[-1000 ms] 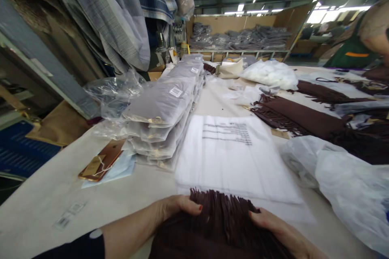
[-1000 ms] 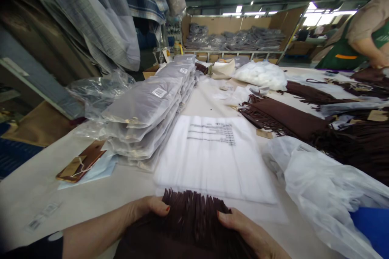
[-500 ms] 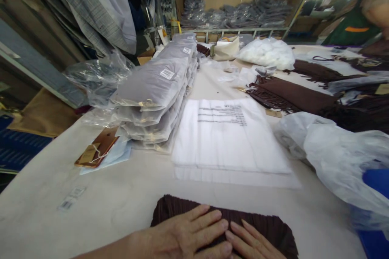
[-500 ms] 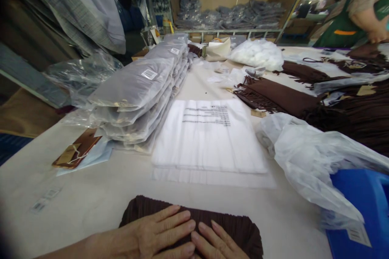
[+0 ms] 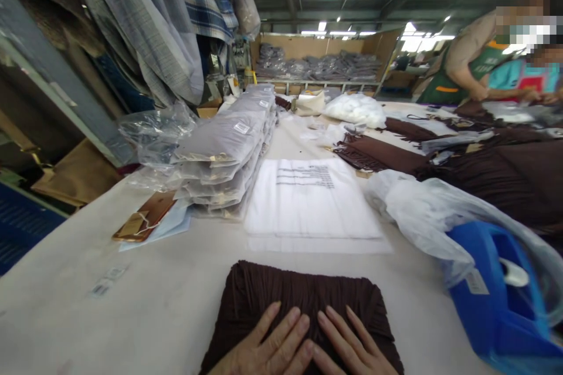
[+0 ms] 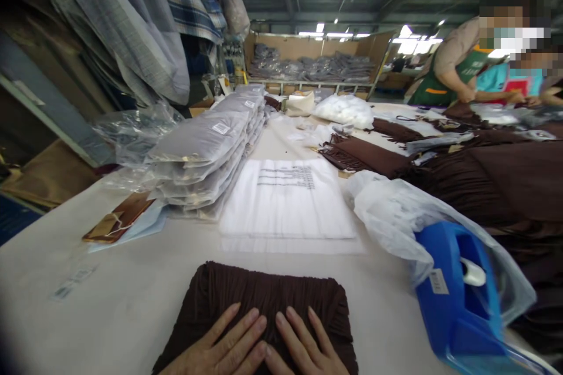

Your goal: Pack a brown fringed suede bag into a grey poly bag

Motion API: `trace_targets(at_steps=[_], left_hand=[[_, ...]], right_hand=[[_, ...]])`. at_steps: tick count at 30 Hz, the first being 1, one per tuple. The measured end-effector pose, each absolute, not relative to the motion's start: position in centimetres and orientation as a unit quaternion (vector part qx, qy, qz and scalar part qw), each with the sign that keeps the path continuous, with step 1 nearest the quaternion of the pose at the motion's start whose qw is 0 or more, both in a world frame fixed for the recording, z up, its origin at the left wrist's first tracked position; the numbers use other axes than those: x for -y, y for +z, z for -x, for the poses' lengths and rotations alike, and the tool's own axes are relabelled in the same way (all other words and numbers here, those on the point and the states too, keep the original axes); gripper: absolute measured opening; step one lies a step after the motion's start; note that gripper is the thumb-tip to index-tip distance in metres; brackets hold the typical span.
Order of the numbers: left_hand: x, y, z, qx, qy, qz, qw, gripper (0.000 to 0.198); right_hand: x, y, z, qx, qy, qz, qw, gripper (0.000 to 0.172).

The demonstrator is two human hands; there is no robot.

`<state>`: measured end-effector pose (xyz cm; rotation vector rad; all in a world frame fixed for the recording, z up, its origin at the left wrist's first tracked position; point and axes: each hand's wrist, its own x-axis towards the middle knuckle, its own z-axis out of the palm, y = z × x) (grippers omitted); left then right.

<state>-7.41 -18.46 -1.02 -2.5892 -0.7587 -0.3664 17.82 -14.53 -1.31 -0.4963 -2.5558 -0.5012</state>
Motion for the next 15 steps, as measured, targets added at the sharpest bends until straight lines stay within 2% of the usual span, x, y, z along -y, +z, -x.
trace_targets(at_steps=[2, 6, 8, 10, 12, 15], left_hand=[[17.3, -1.6, 7.2, 0.266, -0.144, 0.933, 0.193, 0.053], [14.2, -0.4, 6.4, 0.267, -0.145, 0.943, 0.136, 0.075], [13.0, 0.9, 6.1, 0.258, -0.128, 0.952, 0.102, 0.08], [12.2, 1.8, 6.2, 0.252, -0.121, 0.956, 0.087, 0.081], [11.6, 1.5, 6.4, 0.245, -0.135, 0.955, 0.101, 0.076], [10.7, -0.6, 6.7, 0.224, -0.186, 0.941, 0.176, 0.061]], right_hand=[[14.1, -0.9, -18.3, 0.941, -0.172, 0.193, 0.216, 0.055], [12.9, 1.1, -19.1, 0.965, -0.042, 0.248, 0.069, 0.081], [12.5, 1.8, -19.5, 0.959, 0.005, 0.278, 0.061, 0.089], [12.5, 2.4, -20.0, 0.952, -0.006, 0.291, 0.095, 0.083], [13.0, 3.4, -21.2, 0.939, -0.057, 0.296, 0.166, 0.073], [15.1, 4.9, -25.3, 0.859, -0.15, 0.387, 0.298, 0.05]])
